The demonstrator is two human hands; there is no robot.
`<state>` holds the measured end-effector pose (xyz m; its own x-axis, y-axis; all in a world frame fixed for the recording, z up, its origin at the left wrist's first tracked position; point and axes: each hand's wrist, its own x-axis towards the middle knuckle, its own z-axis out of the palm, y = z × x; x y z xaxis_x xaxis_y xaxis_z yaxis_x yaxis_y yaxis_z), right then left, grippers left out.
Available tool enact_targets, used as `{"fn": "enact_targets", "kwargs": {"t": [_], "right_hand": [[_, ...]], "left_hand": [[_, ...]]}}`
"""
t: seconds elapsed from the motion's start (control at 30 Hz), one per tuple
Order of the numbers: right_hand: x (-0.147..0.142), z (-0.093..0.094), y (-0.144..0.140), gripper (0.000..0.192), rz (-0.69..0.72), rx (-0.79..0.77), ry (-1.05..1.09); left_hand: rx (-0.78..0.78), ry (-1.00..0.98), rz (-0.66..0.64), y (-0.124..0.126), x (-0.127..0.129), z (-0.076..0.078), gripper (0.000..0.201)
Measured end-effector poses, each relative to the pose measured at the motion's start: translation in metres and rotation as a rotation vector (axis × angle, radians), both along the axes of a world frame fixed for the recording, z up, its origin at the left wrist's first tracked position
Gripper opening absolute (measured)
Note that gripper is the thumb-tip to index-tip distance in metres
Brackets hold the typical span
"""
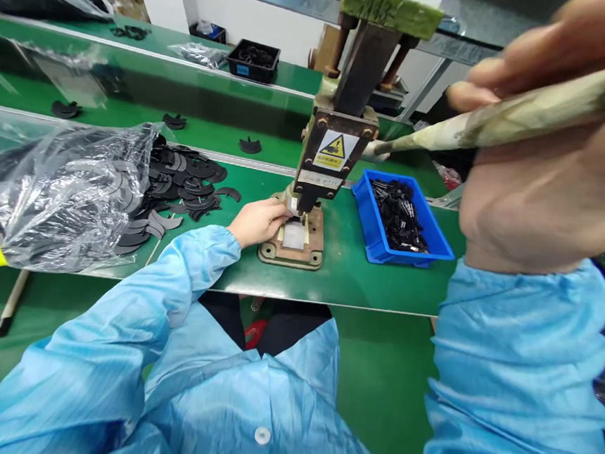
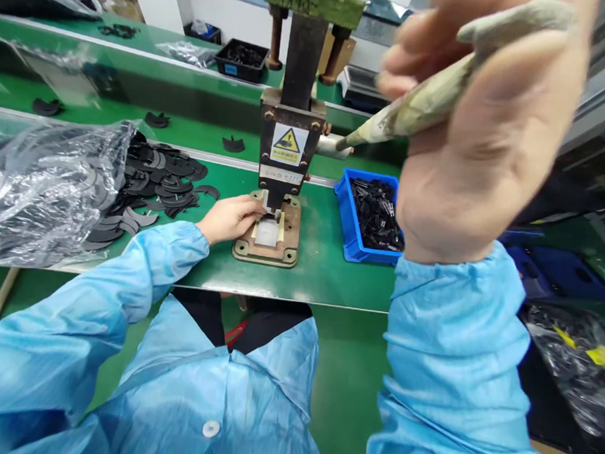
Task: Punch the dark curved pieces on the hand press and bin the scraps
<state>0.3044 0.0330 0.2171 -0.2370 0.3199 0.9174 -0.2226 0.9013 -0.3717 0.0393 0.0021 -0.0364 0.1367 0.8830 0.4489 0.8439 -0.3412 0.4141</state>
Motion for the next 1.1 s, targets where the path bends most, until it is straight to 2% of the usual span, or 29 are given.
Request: {"fn": "enact_targets", "kwargs": {"t": [0.03,0.1,0.27,0.37,0.5,0.67,0.77,0.87,0.93,1.0,1.1], "right_hand": [[-0.004,0.002,-0.005,0.067,-0.04,-0.05,-0.008],[-0.008,0.001,-0.011,0.058,-0.109,-0.123,0.034],[-0.001,-0.02,-0.015,0.039,-0.124,-0.122,0.058],[0.006,-0.045,-0.019,0.036,-0.094,-0.109,0.054],[0.014,-0.092,-0.027,0.036,-0.131,0.018,0.072],[0.025,-0.143,-0.033,0.017,-0.223,0.062,-0.049],[0.026,-0.158,-0.031,0.017,-0.256,0.062,-0.003],[0.023,-0.161,-0.03,0.02,-0.268,0.06,0.024],[0.021,-0.162,-0.029,0.022,-0.278,0.06,0.03],[0.019,-0.163,-0.029,0.024,-0.29,0.061,0.057],[0.019,-0.164,-0.029,0.026,-0.295,0.065,0.078]], "left_hand": [[-0.011,0.035,-0.017,0.001,0.001,0.001,0.03],[-0.021,0.079,-0.037,0.002,0.001,0.003,0.032],[-0.057,0.121,-0.058,0.003,0.001,0.009,0.03],[-0.059,0.109,-0.078,0.004,0.001,0.011,0.031],[-0.041,0.071,-0.07,0.003,0.003,0.008,0.03],[-0.057,0.071,-0.111,0.003,0.003,0.01,0.032],[-0.101,0.152,-0.102,0.007,-0.021,0.018,0.033],[-0.204,0.304,0.106,0.013,-0.07,0.027,0.036],[-0.316,0.406,0.217,0.016,-0.106,0.03,0.045],[-0.435,0.496,0.241,0.019,-0.133,0.03,0.054],[-0.528,0.588,0.224,0.022,-0.148,0.024,0.051]]}}
